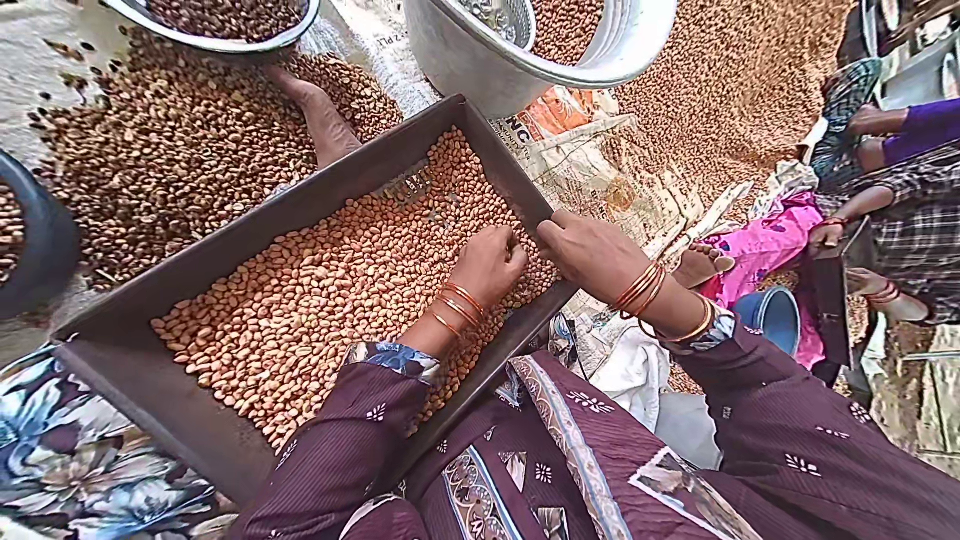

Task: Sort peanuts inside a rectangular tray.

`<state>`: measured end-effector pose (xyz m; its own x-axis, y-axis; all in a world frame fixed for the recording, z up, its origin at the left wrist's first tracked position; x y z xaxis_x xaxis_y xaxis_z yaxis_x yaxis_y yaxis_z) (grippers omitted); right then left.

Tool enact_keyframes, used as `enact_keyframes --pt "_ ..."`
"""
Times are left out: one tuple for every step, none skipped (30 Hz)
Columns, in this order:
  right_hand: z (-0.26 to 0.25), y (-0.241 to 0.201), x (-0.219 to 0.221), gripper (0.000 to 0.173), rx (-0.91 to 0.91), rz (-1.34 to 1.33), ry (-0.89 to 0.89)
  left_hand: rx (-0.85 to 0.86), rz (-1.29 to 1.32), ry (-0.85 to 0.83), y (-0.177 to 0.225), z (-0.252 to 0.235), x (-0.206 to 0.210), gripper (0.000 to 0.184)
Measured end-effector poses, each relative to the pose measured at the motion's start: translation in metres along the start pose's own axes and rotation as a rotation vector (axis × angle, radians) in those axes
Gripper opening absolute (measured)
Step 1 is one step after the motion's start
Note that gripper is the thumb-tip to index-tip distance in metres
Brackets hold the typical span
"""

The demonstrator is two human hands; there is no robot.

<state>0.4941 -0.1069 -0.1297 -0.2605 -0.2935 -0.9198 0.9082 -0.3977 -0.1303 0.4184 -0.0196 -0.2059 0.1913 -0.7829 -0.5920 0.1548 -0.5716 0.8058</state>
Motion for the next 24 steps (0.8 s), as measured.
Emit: enact_keyframes --pt "0.001 -0.006 -0.008 0.015 -0.108 -0.095 0.102 -0.111 0.137 -0.014 -0.007 0.000 -0.003 0.030" --pt "0.000 -0.013 -0.016 0.014 -0.209 -0.180 0.187 -0.229 0.269 -0.067 -0.015 0.001 -0.005 0.040" --pt "-0.003 -0.019 -0.023 0.017 -0.276 -0.231 0.245 -0.347 0.392 -0.134 -0.022 0.002 -0.006 0.049" --pt "-0.007 -0.022 -0.028 0.021 -0.278 -0.231 0.268 -0.448 0.511 -0.186 -0.029 0.005 -0.007 0.053" --pt "-0.013 -0.023 -0.028 0.024 -0.216 -0.194 0.250 -0.506 0.611 -0.199 -0.034 0.008 -0.011 0.052" --pt "-0.023 -0.020 -0.023 0.026 -0.106 -0.145 0.183 -0.533 0.681 -0.180 -0.037 0.011 -0.017 0.048" --pt "-0.034 -0.017 -0.014 0.027 0.033 -0.094 0.063 -0.546 0.727 -0.143 -0.040 0.013 -0.027 0.043" --pt "-0.046 -0.016 0.000 0.026 0.160 -0.049 -0.070 -0.549 0.765 -0.089 -0.042 0.015 -0.038 0.041" --pt "-0.057 -0.018 0.016 0.028 0.224 -0.015 -0.158 -0.550 0.801 -0.033 -0.044 0.017 -0.049 0.039" --pt "-0.063 -0.026 0.030 0.037 0.220 -0.005 -0.197 -0.543 0.839 0.012 -0.045 0.020 -0.060 0.038" --pt "-0.065 -0.038 0.038 0.042 0.124 -0.035 -0.191 -0.520 0.877 0.054 -0.047 0.022 -0.071 0.037" --pt "-0.065 -0.050 0.039 0.043 -0.039 -0.130 -0.145 -0.488 0.895 0.095 -0.049 0.025 -0.083 0.037" --pt "-0.063 -0.059 0.035 0.042 -0.196 -0.251 -0.093 -0.462 0.897 0.133 -0.052 0.029 -0.094 0.037" --pt "-0.058 -0.064 0.029 0.039 -0.298 -0.330 -0.028 -0.447 0.891 0.161 -0.055 0.035 -0.102 0.037" --pt "-0.051 -0.063 0.018 0.039 -0.306 -0.331 0.038 -0.434 0.881 0.171 -0.059 0.042 -0.110 0.036" --pt "-0.042 -0.057 0.008 0.036 -0.229 -0.268 0.093 -0.422 0.864 0.180 -0.062 0.048 -0.116 0.035" --pt "-0.032 -0.047 0.001 0.031 -0.098 -0.180 0.105 -0.413 0.839 0.184 -0.065 0.055 -0.121 0.034" --pt "-0.027 -0.036 0.001 0.023 0.048 -0.100 0.071 -0.406 0.825 0.191 -0.071 0.059 -0.125 0.033" --pt "-0.026 -0.026 0.008 0.024 0.175 -0.050 -0.010 -0.407 0.810 0.205 -0.075 0.062 -0.128 0.032" --pt "-0.027 -0.019 0.020 0.031 0.251 -0.028 -0.115 -0.414 0.801 0.221 -0.079 0.065 -0.129 0.031" --pt "-0.029 -0.017 0.035 0.035 0.253 -0.030 -0.223 -0.429 0.794 0.236 -0.082 0.067 -0.129 0.031" --pt "-0.030 -0.023 0.045 0.031 0.157 -0.094 -0.283 -0.449 0.788 0.251 -0.083 0.068 -0.127 0.031" --pt "-0.028 -0.032 0.050 0.026 -0.018 -0.249 -0.289 -0.465 0.771 0.259 -0.083 0.069 -0.125 0.031" --pt "-0.027 -0.043 0.049 0.026 -0.203 -0.449 -0.264 -0.470 0.746 0.257 -0.082 0.069 -0.123 0.031"
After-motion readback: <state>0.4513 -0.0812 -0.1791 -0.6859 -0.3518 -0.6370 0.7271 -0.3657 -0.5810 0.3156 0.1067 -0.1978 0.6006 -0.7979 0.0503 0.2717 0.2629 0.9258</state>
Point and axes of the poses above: each hand's wrist, its own z-axis away from the middle knuckle, its own x-axis out of the palm, y = z × x, the point moved 6 cm from there along -z, towards the middle knuckle, and after that the axes turned 10 degrees about -z, right-handed, at the moved point
